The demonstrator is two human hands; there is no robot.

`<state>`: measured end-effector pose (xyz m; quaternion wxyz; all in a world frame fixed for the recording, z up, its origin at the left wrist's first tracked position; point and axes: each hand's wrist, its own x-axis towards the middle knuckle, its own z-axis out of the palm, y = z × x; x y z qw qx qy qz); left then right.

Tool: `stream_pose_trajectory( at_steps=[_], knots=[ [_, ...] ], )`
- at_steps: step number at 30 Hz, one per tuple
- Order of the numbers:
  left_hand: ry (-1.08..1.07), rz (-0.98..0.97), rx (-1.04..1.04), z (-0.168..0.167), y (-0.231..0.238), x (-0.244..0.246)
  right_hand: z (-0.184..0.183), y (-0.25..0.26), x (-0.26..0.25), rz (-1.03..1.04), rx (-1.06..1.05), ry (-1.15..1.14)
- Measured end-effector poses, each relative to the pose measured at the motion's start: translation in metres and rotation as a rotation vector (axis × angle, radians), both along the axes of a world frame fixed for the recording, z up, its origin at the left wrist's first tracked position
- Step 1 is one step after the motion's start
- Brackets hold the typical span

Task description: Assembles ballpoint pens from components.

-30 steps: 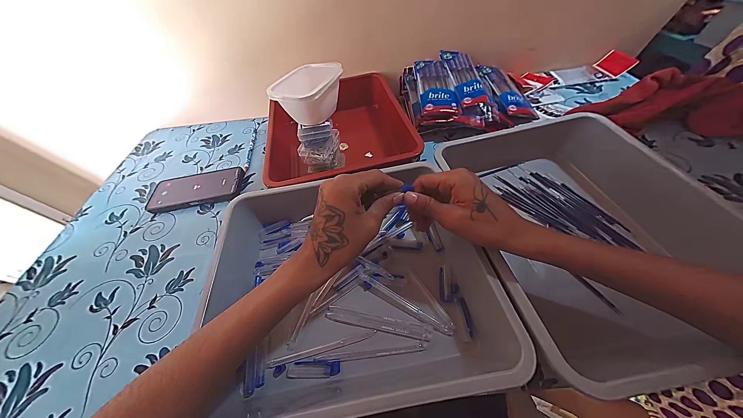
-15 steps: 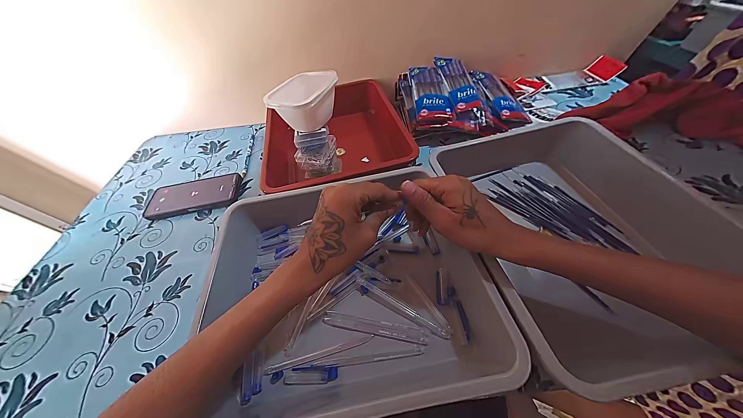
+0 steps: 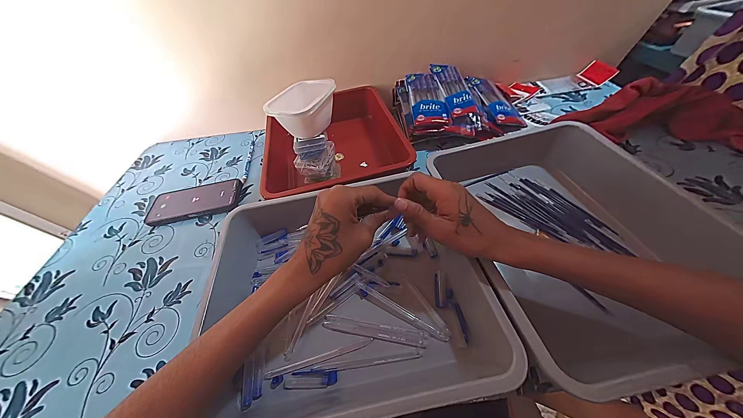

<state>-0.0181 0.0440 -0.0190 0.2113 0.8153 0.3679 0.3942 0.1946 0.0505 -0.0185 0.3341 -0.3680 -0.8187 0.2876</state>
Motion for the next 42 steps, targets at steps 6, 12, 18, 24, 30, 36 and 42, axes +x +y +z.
stream_pose_trajectory(
  at_steps=[6, 12, 18, 24, 30, 36, 42],
  knots=[
    [0.085, 0.006, 0.051, 0.000, -0.008, 0.002, 0.000, -0.002, -0.001, -0.022, 0.021, -0.002],
    [-0.032, 0.009, -0.068, 0.005, 0.001, 0.001, -0.002, -0.003, -0.002, -0.022, 0.173, -0.046],
    [0.125, 0.004, 0.097, 0.001, -0.008, 0.002, -0.002, 0.000, 0.002, -0.009, 0.065, -0.013],
    [0.040, 0.012, -0.018, 0.003, -0.002, 0.001, -0.001, -0.004, 0.000, -0.025, 0.167, -0.122],
    [0.010, -0.001, -0.062, 0.003, -0.004, 0.002, -0.004, -0.003, 0.002, -0.045, 0.235, -0.120],
    [0.135, -0.007, 0.198, -0.004, -0.006, 0.007, 0.007, -0.001, 0.000, -0.036, -0.036, -0.010],
    [0.110, -0.027, 0.223, -0.002, 0.000, 0.007, 0.036, -0.004, 0.020, -0.109, 0.195, -0.118]
  ],
)
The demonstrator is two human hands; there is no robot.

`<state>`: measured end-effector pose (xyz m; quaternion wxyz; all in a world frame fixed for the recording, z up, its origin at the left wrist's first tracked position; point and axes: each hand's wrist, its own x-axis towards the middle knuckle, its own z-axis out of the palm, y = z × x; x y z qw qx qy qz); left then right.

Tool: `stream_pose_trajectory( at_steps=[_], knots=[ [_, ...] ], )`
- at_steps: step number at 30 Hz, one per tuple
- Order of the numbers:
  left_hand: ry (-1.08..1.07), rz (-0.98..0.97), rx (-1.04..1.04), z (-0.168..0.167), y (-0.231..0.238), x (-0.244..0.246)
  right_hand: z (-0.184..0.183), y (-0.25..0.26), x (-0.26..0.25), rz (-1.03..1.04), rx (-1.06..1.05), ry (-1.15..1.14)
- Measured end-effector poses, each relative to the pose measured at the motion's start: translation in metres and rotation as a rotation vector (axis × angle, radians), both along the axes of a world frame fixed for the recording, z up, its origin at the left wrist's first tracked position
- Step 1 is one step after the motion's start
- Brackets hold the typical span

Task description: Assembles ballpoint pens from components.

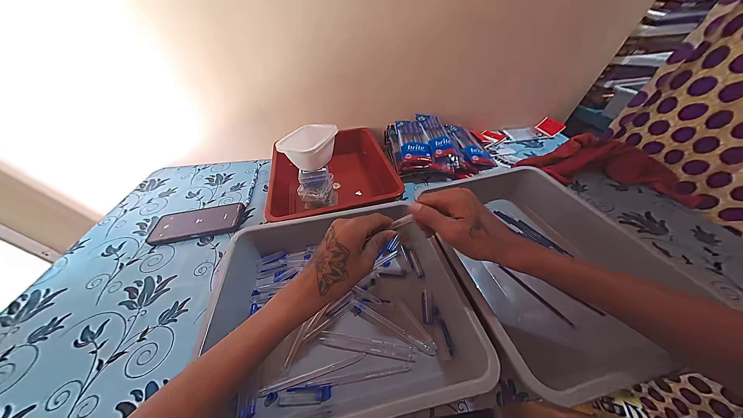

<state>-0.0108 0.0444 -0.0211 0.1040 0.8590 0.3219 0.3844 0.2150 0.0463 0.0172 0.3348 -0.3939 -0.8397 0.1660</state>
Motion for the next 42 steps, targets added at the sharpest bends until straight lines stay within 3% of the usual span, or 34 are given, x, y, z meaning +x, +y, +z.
stream_pose_trajectory(
  at_steps=[7, 9, 12, 16, 21, 25, 32, 37, 42],
  knots=[
    [0.084, -0.051, 0.105, -0.005, 0.001, 0.001, 0.056, -0.077, 0.093, -0.345, 0.398, -0.006],
    [0.112, -0.057, 0.096, -0.010, 0.001, 0.001, 0.047, -0.105, 0.117, -0.538, 0.489, -0.106],
    [0.167, -0.079, 0.087, -0.017, -0.001, 0.002, 0.017, -0.134, 0.121, -0.658, 0.540, -0.326],
    [0.274, -0.102, 0.145, -0.029, -0.002, 0.004, -0.025, -0.144, 0.116, -0.666, 0.486, -0.299],
    [0.410, -0.129, 0.143, -0.040, -0.003, 0.002, -0.045, -0.143, 0.134, -0.647, 0.339, 0.114],
    [0.446, -0.159, 0.125, -0.037, -0.006, 0.004, -0.037, -0.145, 0.127, -0.660, 0.206, 0.349],
    [0.544, -0.229, 0.053, -0.038, -0.011, 0.007, -0.027, -0.134, 0.113, -0.651, 0.086, 0.208],
    [0.578, -0.267, -0.033, -0.030, -0.013, 0.007, -0.029, -0.128, 0.108, -0.602, -0.111, 0.031],
    [0.555, -0.336, -0.074, -0.020, -0.016, 0.008, -0.009, -0.123, 0.112, -0.550, -0.055, 0.010]
  ],
)
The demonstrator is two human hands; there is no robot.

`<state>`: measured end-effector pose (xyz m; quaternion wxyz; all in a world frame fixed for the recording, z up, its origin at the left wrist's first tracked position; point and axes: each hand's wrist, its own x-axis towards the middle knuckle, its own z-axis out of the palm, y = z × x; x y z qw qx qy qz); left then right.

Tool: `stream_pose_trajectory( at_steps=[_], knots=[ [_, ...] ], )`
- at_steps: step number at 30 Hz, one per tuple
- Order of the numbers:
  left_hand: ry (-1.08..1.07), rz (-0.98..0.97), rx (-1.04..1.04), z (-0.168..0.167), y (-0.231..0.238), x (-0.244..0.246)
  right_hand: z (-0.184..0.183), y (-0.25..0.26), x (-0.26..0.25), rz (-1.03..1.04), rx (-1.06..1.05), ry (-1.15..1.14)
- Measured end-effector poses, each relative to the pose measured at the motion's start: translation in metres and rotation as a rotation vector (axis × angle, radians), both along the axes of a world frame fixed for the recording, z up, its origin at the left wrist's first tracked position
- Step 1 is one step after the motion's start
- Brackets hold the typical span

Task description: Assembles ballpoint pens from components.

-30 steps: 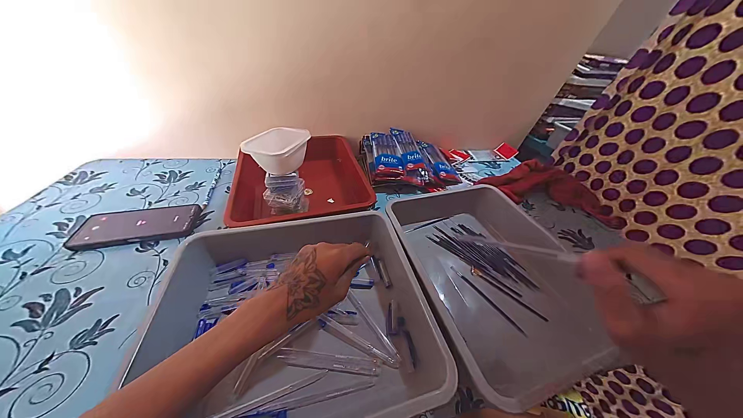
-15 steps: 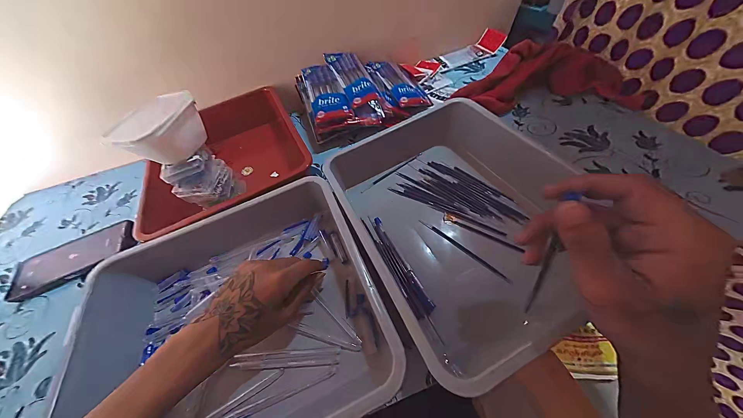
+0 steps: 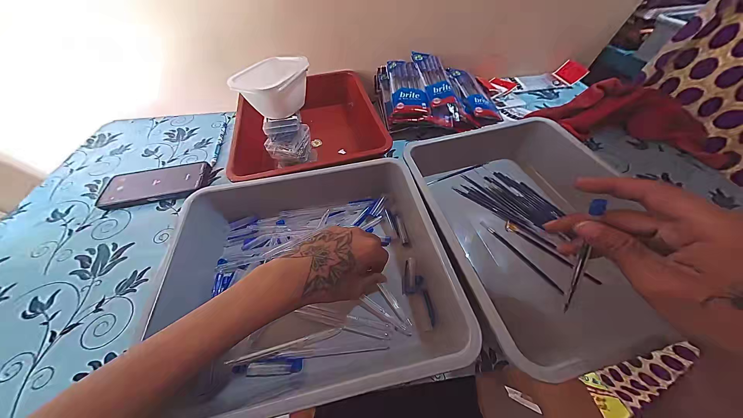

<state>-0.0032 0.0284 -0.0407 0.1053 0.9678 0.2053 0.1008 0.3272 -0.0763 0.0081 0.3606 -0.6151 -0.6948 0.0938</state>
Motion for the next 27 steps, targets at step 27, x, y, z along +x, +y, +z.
stream_pose_trajectory(
  at_steps=[27],
  knots=[
    [-0.046, 0.196, 0.212, -0.018, 0.040, 0.025, -0.017, 0.002, -0.014, -0.198, 0.165, 0.085]
  ],
)
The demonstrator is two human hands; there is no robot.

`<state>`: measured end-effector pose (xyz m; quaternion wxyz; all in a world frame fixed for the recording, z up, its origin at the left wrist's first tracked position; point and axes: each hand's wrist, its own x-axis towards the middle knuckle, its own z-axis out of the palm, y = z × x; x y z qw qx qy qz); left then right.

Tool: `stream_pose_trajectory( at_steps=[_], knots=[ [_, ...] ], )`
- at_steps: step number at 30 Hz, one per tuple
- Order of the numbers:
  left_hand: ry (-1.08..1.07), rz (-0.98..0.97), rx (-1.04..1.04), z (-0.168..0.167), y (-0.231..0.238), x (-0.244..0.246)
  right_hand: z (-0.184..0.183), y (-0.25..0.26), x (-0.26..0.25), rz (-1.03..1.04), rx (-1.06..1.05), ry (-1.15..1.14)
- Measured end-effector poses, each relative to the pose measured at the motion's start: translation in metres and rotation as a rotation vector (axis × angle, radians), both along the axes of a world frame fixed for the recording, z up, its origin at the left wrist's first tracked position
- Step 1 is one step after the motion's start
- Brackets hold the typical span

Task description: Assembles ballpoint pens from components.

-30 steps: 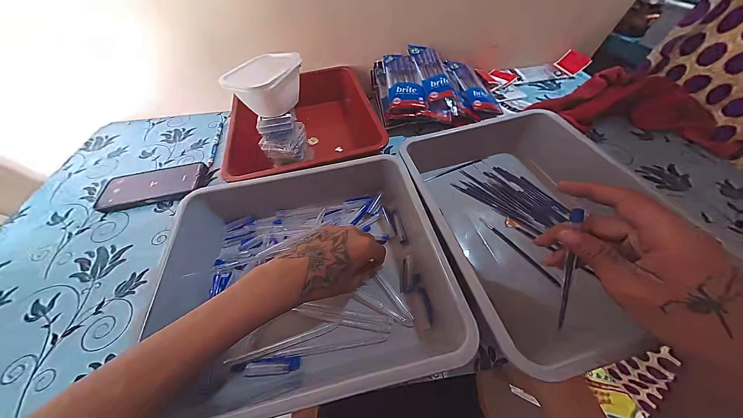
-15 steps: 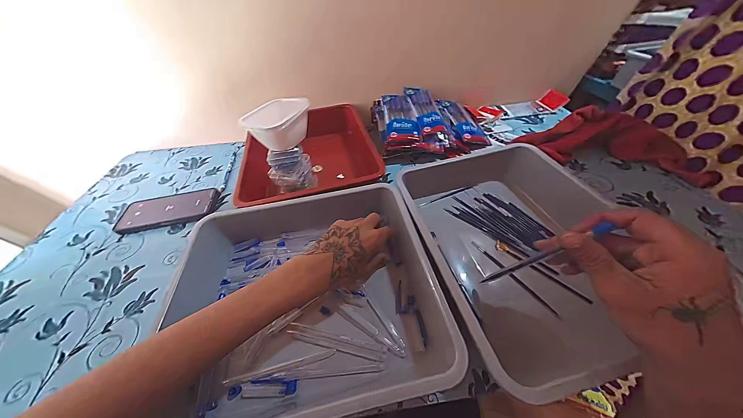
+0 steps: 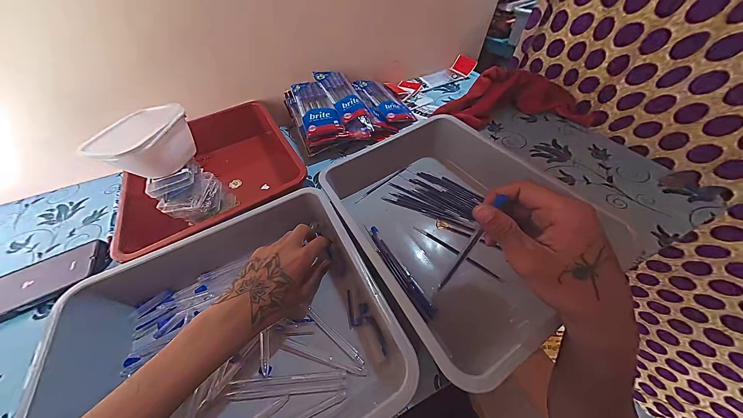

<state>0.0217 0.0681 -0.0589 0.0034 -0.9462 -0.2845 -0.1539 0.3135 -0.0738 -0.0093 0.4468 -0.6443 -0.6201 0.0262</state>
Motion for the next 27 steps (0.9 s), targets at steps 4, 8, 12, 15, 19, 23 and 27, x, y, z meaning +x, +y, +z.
stream_pose_trajectory(
  at_steps=[4, 8, 12, 15, 19, 23, 27],
  knots=[
    [0.019, -0.003, 0.002, 0.000, -0.001, 0.001, 0.001, 0.001, 0.000, 0.017, -0.088, -0.043],
    [0.033, -0.040, 0.046, 0.001, -0.001, -0.001, 0.000, 0.004, 0.000, 0.062, -0.169, -0.082],
    [0.025, -0.038, 0.030, 0.002, -0.005, 0.000, -0.003, 0.006, 0.003, 0.123, -0.242, -0.149],
    [0.029, -0.036, 0.012, 0.002, -0.008, 0.001, -0.007, 0.008, 0.007, 0.189, -0.315, -0.206],
    [0.065, -0.029, 0.001, 0.002, -0.010, 0.004, -0.011, 0.013, 0.010, 0.296, -0.381, -0.294],
    [0.115, -0.010, -0.038, 0.008, -0.012, 0.005, -0.009, 0.018, 0.007, 0.433, -0.519, -0.391],
    [0.123, -0.020, -0.028, 0.011, -0.012, 0.006, -0.004, 0.026, 0.000, 0.504, -0.662, -0.502]
  ],
)
